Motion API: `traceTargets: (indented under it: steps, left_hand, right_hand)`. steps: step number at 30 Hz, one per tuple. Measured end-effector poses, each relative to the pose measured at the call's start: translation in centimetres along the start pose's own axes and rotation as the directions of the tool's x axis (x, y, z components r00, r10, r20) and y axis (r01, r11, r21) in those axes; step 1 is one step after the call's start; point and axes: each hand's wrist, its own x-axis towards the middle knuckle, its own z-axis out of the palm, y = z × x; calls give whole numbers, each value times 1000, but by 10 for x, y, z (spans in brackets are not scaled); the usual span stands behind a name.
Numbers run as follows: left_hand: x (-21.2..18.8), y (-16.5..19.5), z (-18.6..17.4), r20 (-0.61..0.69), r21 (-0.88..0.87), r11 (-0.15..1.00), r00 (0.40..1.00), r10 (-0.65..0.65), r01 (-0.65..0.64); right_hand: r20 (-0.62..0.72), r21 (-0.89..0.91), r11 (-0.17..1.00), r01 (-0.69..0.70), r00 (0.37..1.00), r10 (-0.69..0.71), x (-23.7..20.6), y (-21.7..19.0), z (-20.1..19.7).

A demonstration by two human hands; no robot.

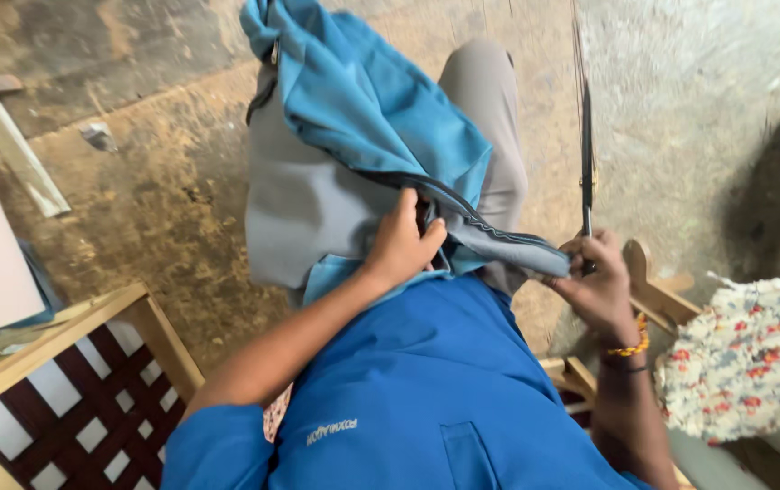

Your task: The person sits on the floor and uses shears to cut along the seam of a gray and blue fabric item. They adjust the fabric with both hands and continue cutting along the edge.

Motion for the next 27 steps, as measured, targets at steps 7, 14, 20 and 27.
traceTargets:
  steps: [7,14,20,27]
  left_hand:
    - [1,-10,12,7,177,976,992,127,-127]
    - [7,-14,-3,99,229,958,983,152,-172]
    - [-21,25,-106,23,384,875,950,311,-296]
    - [63,31,-159,92,868,221,581,809,-446]
  right_hand:
    - [26,-277,940,197,980,-198,-4,11,3]
    - [70,-311,851,422,904,-423,89,-76,56]
    - [54,-291,865,408,910,-411,93,-84,85]
    - [13,-86,913,399,917,-400,83,-79,79]
